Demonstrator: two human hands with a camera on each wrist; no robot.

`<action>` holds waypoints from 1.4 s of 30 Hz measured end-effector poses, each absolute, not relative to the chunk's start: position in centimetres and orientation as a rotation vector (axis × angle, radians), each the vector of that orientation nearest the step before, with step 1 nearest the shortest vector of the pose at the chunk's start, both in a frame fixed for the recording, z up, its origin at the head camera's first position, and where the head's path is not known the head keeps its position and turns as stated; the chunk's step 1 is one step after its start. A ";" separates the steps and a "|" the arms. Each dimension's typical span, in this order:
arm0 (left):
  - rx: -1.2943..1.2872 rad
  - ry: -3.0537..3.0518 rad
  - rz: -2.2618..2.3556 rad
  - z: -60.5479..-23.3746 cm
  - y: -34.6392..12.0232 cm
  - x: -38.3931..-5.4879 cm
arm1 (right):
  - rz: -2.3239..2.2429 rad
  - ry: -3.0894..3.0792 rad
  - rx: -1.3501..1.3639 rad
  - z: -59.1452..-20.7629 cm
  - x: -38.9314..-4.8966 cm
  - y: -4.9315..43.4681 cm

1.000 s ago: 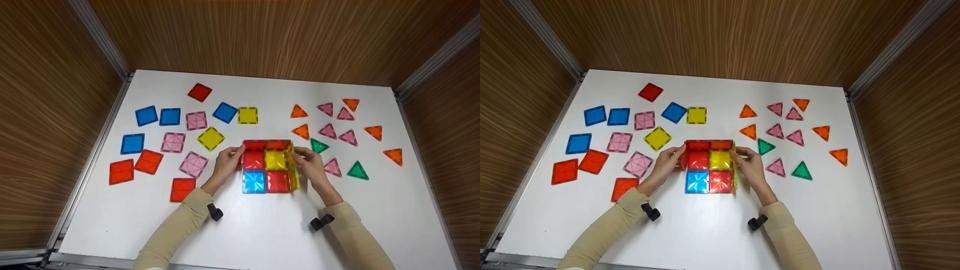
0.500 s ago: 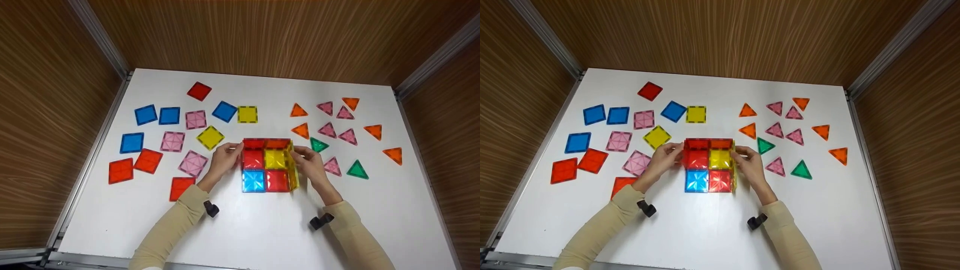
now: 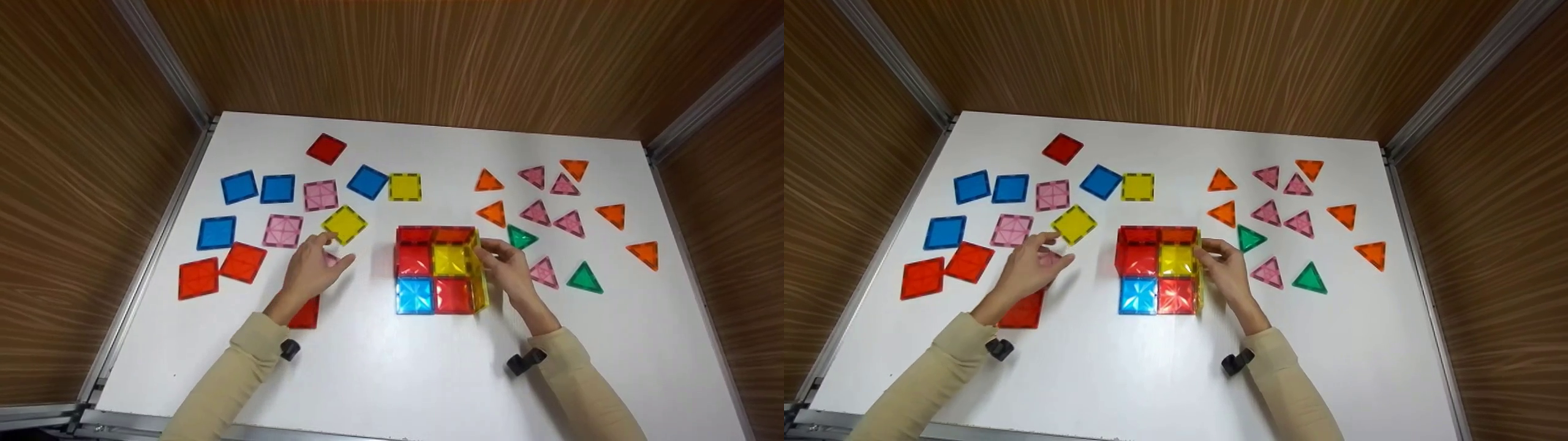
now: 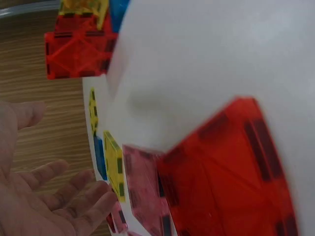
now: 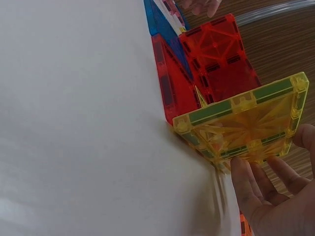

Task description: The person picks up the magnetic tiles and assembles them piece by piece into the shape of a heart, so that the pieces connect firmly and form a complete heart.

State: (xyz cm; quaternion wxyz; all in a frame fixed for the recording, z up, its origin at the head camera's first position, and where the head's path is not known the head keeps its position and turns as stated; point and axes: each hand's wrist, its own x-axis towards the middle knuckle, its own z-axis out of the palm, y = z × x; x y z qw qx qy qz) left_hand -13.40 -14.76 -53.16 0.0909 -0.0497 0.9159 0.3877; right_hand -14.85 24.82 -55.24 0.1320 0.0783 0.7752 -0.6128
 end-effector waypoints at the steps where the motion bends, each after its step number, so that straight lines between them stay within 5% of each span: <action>1: -0.118 2.751 1.112 -53.3 -15.3 -13.2 | -1.779 2.251 0.232 -55.2 -14.9 24.8; 26: 0.023 2.927 0.785 -56.4 -17.3 -12.6 | -1.767 2.280 0.210 -55.3 -14.8 24.9; 42: -0.231 2.550 1.538 -55.3 -11.4 -11.0 | -1.761 2.298 0.228 -55.3 -14.8 24.8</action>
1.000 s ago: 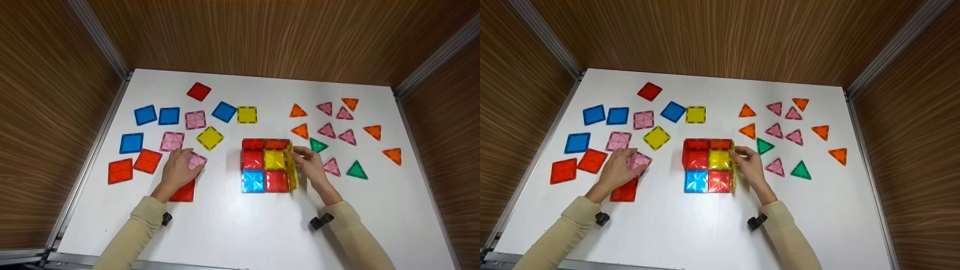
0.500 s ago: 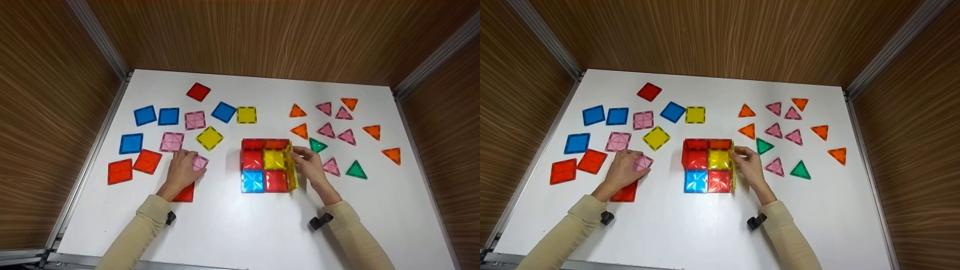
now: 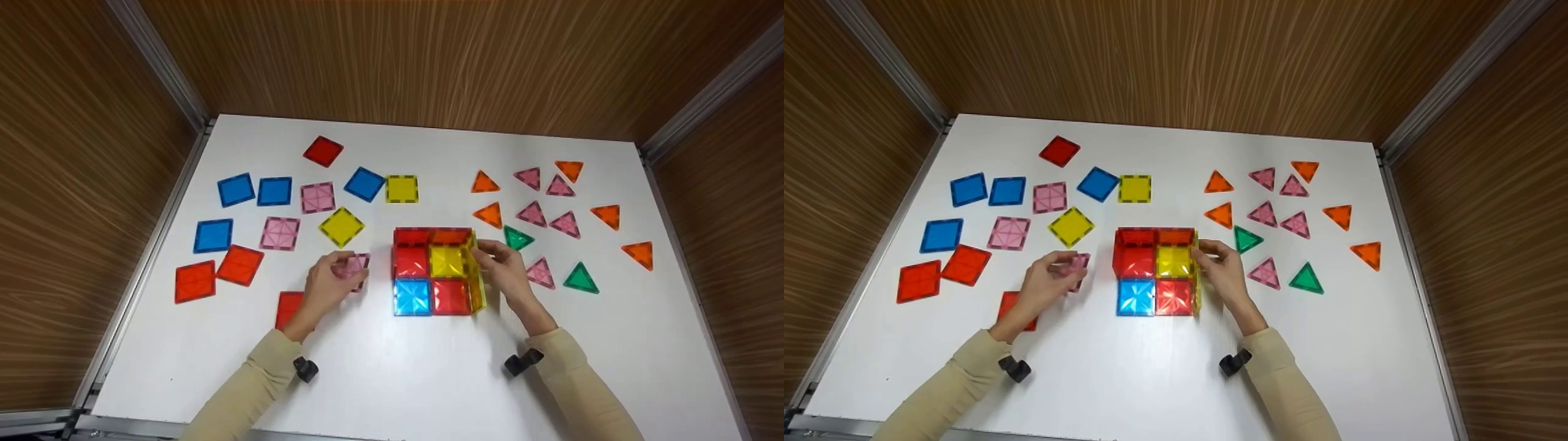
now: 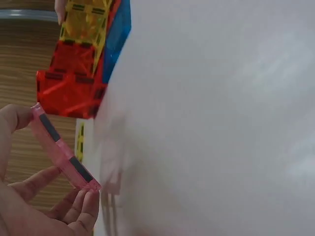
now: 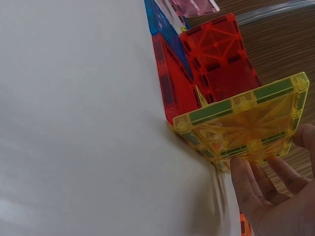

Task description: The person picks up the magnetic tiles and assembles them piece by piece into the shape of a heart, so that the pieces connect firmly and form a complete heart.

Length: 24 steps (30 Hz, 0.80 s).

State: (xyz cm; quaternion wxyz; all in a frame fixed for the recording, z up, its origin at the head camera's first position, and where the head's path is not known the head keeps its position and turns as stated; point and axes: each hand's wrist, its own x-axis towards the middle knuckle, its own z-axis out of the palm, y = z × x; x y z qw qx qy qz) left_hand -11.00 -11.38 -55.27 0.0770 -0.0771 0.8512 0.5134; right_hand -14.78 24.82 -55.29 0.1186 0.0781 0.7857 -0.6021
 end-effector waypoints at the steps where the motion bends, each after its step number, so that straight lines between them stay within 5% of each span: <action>1: -0.224 2.507 1.603 -55.4 -11.0 -10.7 | -1.756 2.295 0.231 -55.3 -14.8 24.8; 24: -0.162 2.035 1.873 -56.3 -6.3 -9.2 | -1.788 2.289 0.218 -55.5 -14.8 24.9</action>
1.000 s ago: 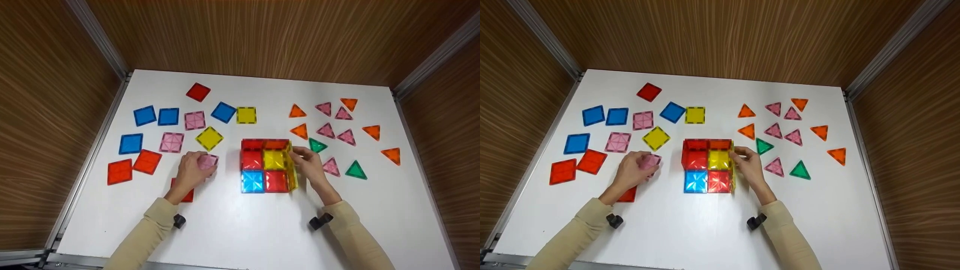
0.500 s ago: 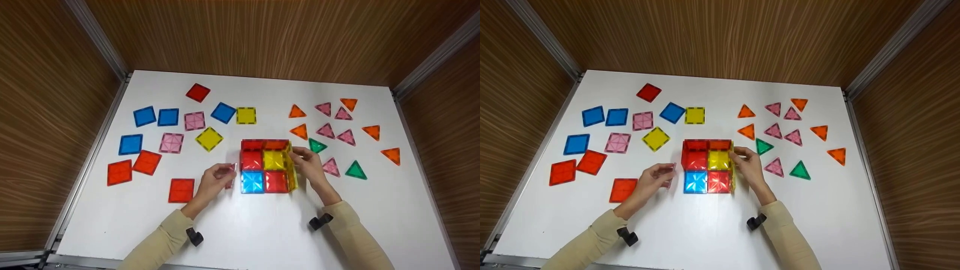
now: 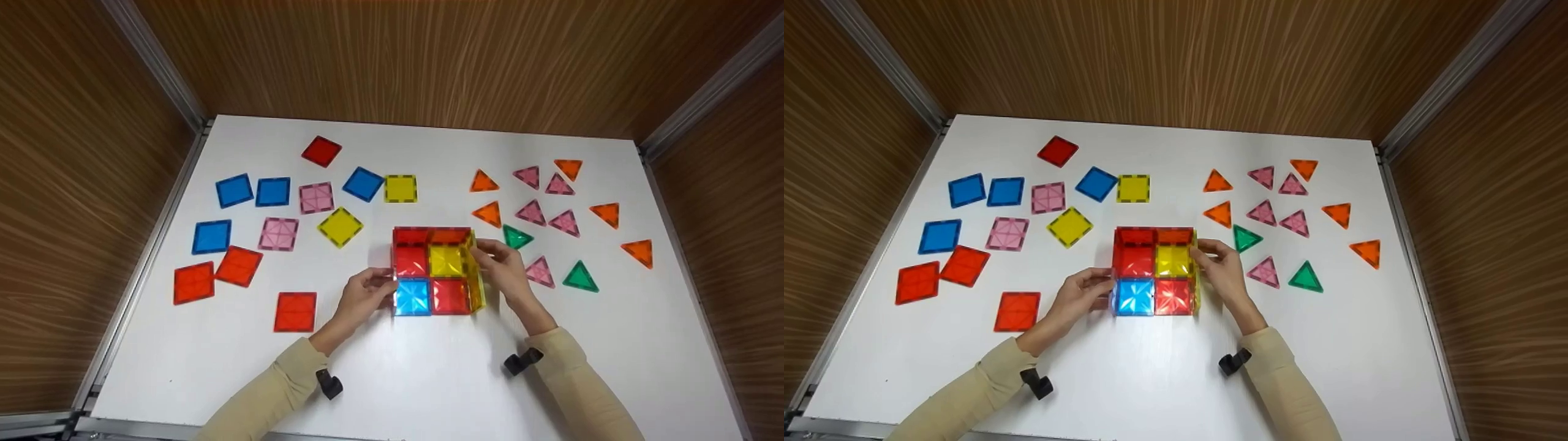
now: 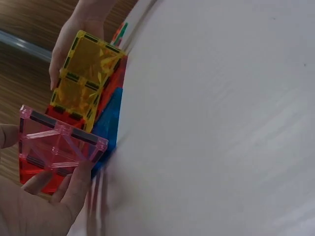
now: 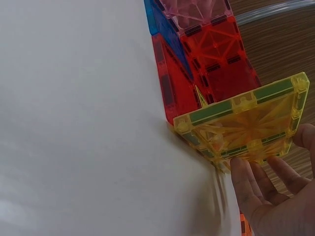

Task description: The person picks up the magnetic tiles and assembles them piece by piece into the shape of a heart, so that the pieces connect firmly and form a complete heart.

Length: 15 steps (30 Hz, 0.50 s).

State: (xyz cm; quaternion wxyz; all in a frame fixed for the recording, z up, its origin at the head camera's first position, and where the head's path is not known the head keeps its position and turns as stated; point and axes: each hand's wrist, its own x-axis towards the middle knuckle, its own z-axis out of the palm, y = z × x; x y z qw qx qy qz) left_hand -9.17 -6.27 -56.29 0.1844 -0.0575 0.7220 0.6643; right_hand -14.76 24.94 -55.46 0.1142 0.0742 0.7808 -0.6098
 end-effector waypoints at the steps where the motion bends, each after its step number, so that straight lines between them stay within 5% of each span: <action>1: -0.150 2.038 1.874 -56.3 -6.2 -9.2 | -1.791 2.293 0.212 -55.4 -14.7 24.9; 15: -0.173 2.084 1.896 -55.9 -5.7 -8.0 | -1.741 2.326 0.166 -55.0 -18.1 25.3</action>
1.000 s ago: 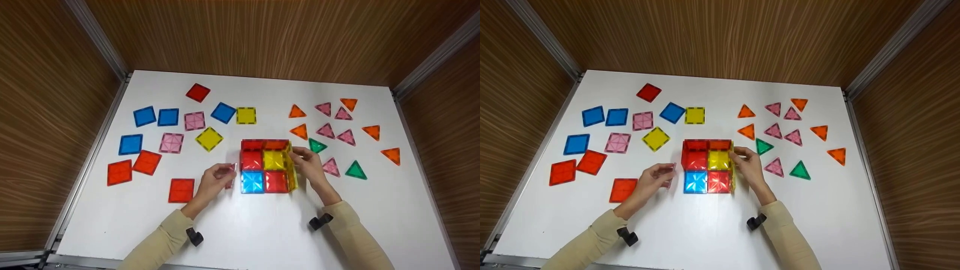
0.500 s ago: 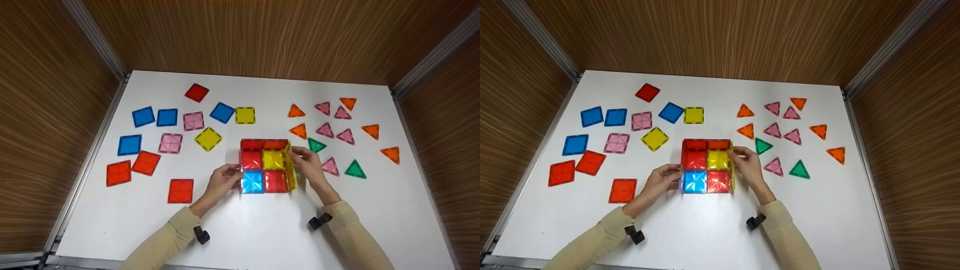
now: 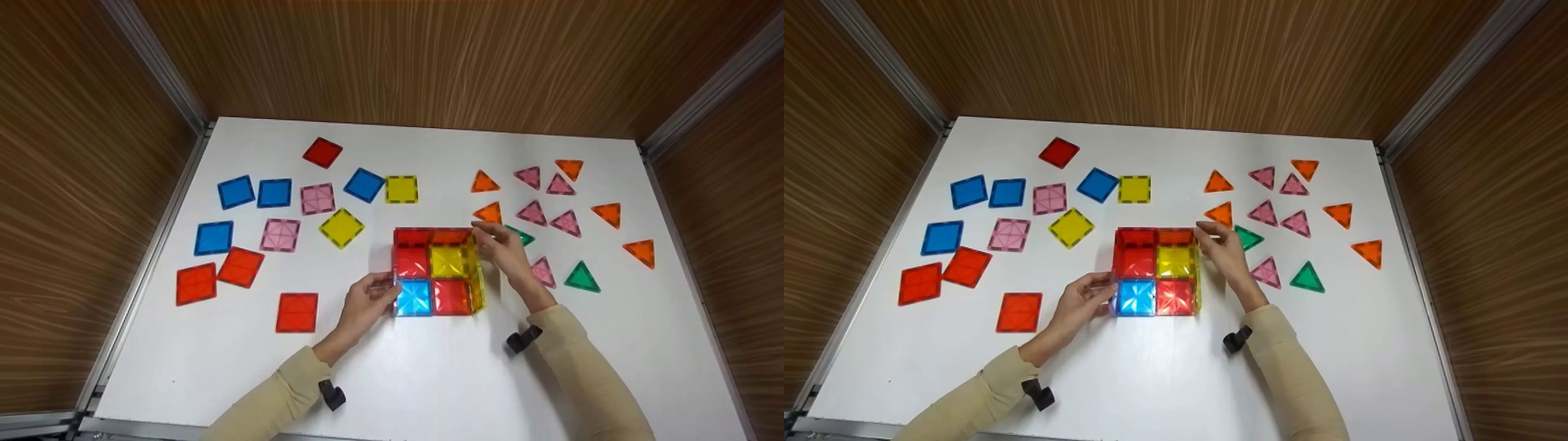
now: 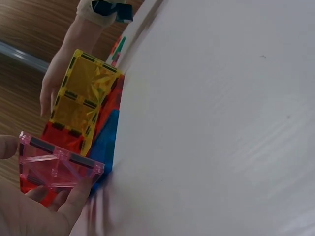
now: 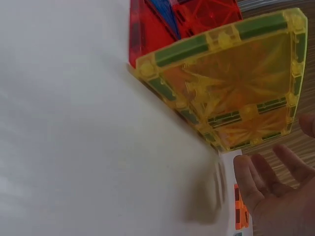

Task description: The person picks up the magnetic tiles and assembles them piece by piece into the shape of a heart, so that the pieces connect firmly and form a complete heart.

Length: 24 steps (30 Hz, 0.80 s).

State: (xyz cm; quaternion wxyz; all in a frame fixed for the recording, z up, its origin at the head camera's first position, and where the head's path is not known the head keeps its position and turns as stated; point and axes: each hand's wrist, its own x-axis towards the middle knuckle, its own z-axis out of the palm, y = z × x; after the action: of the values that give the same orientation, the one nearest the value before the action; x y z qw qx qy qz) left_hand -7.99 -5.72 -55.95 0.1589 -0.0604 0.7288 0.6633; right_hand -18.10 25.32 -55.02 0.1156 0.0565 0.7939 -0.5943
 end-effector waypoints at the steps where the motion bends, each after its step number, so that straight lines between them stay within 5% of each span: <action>1: -0.173 2.088 1.903 -56.0 -5.7 -7.9 | -1.729 2.329 0.147 -55.1 -18.4 25.3; 10: -0.081 2.191 1.902 -56.4 -5.8 -8.1 | -1.747 2.317 0.159 -55.8 -18.7 25.1; 24: -0.019 2.242 1.898 -56.5 -6.6 -12.1 | -1.837 2.243 0.277 -55.3 -14.5 26.6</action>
State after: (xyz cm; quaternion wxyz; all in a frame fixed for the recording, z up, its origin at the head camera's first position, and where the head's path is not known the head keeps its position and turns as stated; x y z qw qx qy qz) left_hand -12.09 -6.58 -56.48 0.1017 -0.0063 0.7593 0.6427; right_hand -14.51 26.56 -55.28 0.1142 0.0945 0.7651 -0.6266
